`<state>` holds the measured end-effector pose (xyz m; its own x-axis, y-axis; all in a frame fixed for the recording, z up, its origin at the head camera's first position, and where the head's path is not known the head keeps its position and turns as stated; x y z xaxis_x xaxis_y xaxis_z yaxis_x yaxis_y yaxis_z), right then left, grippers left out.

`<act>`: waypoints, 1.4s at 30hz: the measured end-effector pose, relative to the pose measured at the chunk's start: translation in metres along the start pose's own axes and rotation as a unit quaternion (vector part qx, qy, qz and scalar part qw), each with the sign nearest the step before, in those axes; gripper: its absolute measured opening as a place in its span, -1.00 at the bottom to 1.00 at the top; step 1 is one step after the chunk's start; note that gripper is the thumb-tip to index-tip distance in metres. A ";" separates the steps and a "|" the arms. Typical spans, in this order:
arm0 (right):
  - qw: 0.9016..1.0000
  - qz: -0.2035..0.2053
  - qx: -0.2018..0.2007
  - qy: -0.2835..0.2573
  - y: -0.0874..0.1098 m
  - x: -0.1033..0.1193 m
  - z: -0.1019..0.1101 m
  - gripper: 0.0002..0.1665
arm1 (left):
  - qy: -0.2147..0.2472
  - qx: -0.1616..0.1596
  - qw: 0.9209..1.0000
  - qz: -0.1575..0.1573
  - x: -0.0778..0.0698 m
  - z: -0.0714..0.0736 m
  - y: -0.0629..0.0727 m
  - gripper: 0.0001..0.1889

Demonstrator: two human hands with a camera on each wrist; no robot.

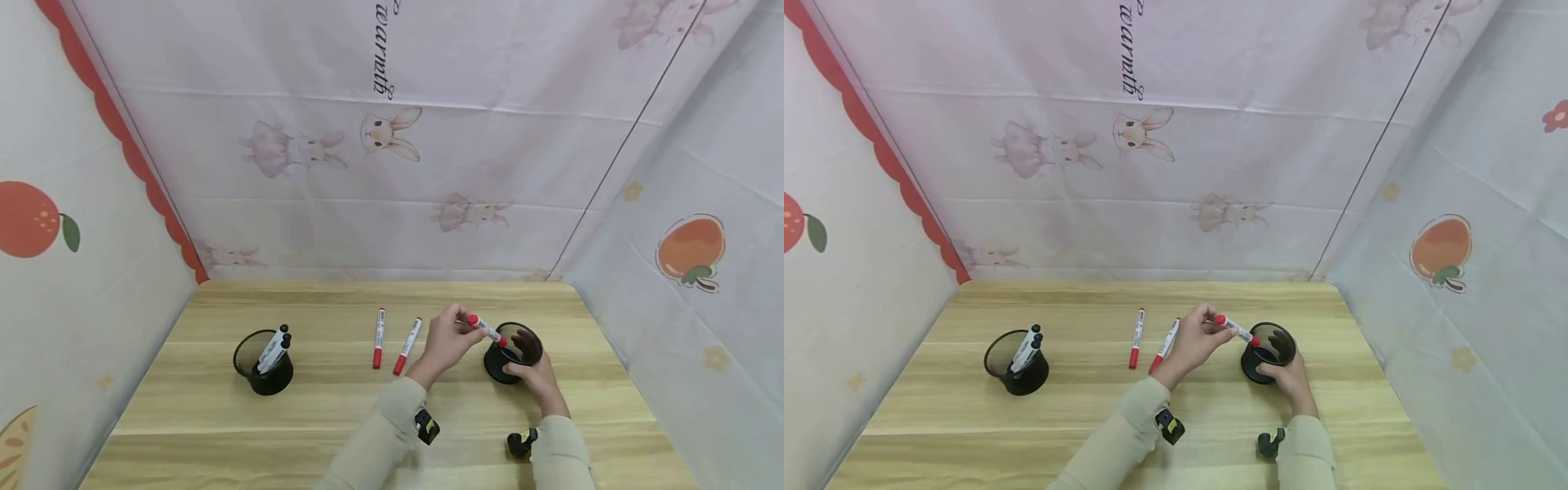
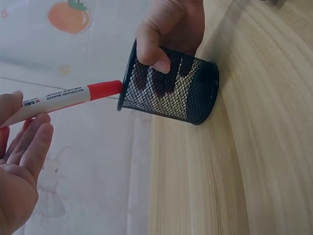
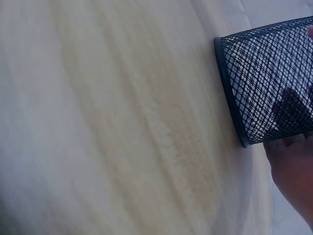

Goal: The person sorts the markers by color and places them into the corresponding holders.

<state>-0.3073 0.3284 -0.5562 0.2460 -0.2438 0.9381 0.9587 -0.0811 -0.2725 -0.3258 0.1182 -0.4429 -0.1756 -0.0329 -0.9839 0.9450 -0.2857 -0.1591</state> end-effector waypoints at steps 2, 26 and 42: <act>1.000 -0.002 0.001 -0.007 -0.001 0.005 -0.001 -0.02 | -0.007 0.004 1.000 -0.009 -0.001 -0.003 -0.002 -0.73; 0.999 -0.014 0.016 -0.025 0.000 0.006 -0.003 0.00 | -0.137 0.041 0.989 -0.032 0.003 -0.033 -0.015 -0.85; 0.999 -0.003 0.019 -0.039 -0.001 0.001 -0.004 0.02 | -0.124 0.041 0.991 -0.002 0.023 -0.037 -0.019 -0.84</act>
<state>-0.3085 0.3241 -0.5561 0.2484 -0.1674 0.9541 0.9647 -0.0458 -0.2592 -0.3380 0.1583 -0.4660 -0.2519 -0.2636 -0.9312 0.9201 -0.3634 -0.1460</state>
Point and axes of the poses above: each hand's wrist, its own y-axis away from the middle knuckle, its own z-axis out of the back of the hand, x = y × z, the point moved 9 cm from there along -y, towards the middle knuckle, and after that the axes turned 8 degrees about z, right-handed, at the moved point
